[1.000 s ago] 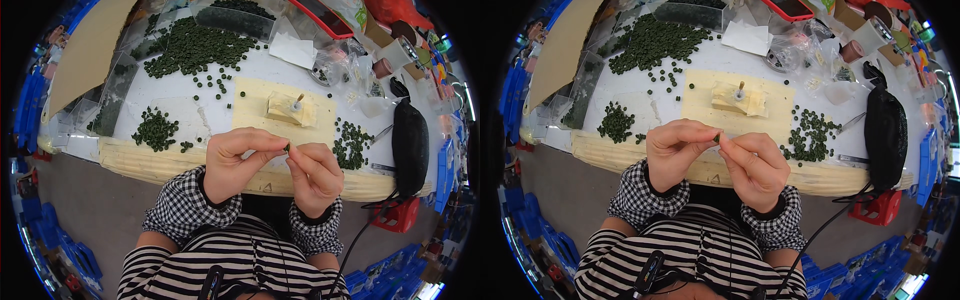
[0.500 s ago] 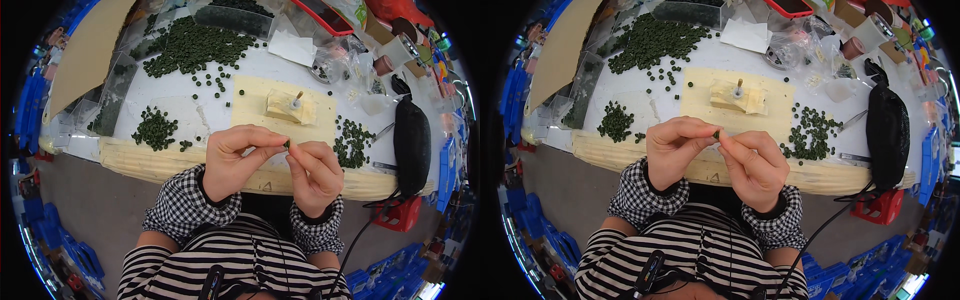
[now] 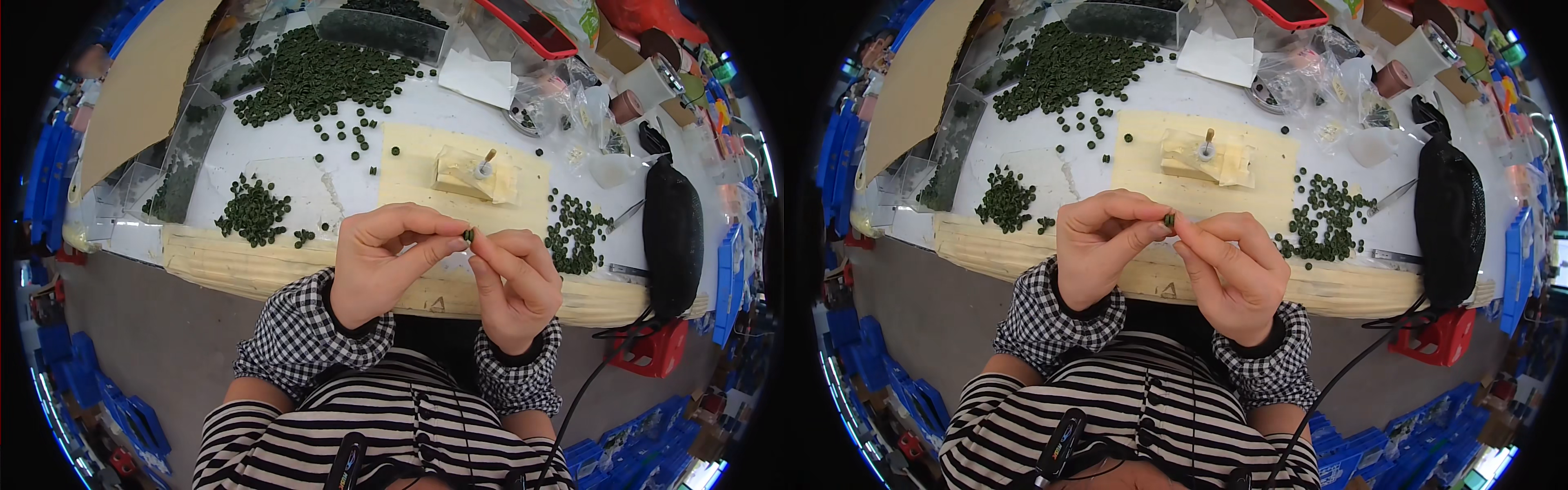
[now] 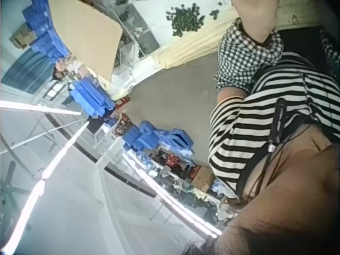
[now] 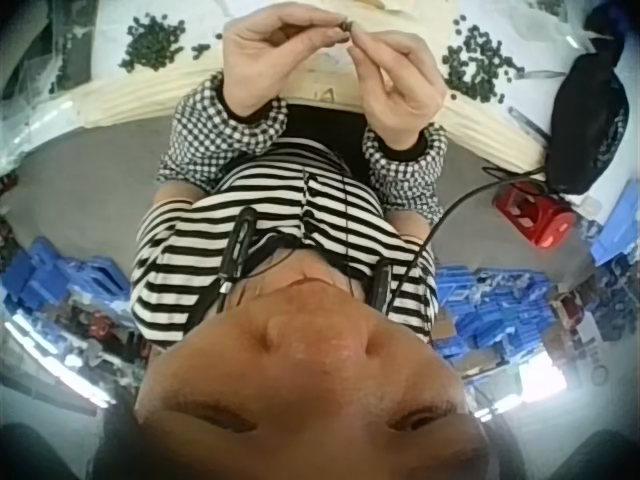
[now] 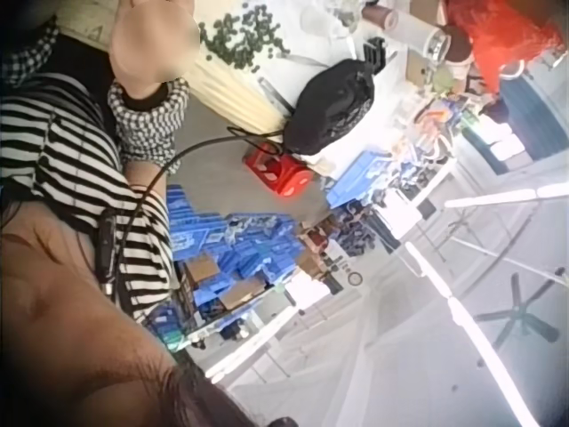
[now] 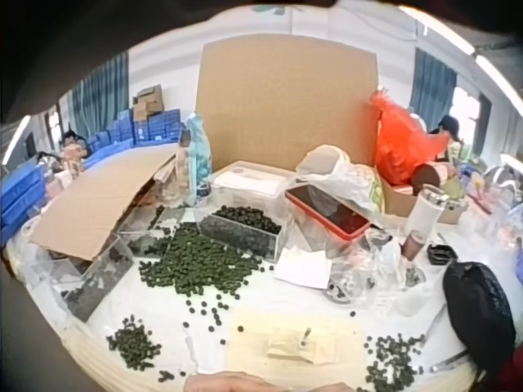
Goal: Assemble small green and black components using a mounting jig on a workbench.
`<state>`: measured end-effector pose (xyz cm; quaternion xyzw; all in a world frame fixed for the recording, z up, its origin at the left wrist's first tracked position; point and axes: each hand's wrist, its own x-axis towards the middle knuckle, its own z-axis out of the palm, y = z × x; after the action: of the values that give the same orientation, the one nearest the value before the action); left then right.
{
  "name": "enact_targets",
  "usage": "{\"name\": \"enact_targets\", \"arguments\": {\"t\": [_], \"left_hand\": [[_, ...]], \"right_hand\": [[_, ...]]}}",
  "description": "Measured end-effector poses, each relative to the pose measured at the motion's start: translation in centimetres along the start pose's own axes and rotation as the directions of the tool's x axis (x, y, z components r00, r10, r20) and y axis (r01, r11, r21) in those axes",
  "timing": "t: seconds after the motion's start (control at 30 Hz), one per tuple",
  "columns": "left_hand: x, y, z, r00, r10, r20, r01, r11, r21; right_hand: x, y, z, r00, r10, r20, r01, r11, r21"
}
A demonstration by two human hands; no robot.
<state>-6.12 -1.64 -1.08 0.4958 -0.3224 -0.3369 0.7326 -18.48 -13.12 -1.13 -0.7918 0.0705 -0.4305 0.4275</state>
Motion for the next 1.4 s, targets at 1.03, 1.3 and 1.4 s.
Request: {"name": "enact_targets", "arguments": {"t": [1.03, 1.3, 1.4], "left_hand": [[-2.1, 5.1, -5.6, 0.986, 0.132, 0.104, -0.132, 0.225, 0.965], [-2.2, 3.3, -5.3, 0.963, 0.202, 0.177, -0.219, 0.210, 0.953], [-2.2, 3.1, -5.2, 0.945, 0.269, 0.186, -0.244, 0.202, 0.948]], "right_hand": [[-0.5, 0.1, 0.4, 0.995, 0.025, -0.093, -0.039, 0.988, -0.146], [-0.4, 0.2, 0.4, 0.996, 0.022, -0.092, -0.035, 0.988, -0.148], [-0.4, 0.2, 0.4, 0.996, 0.012, -0.089, -0.026, 0.987, -0.159]]}}
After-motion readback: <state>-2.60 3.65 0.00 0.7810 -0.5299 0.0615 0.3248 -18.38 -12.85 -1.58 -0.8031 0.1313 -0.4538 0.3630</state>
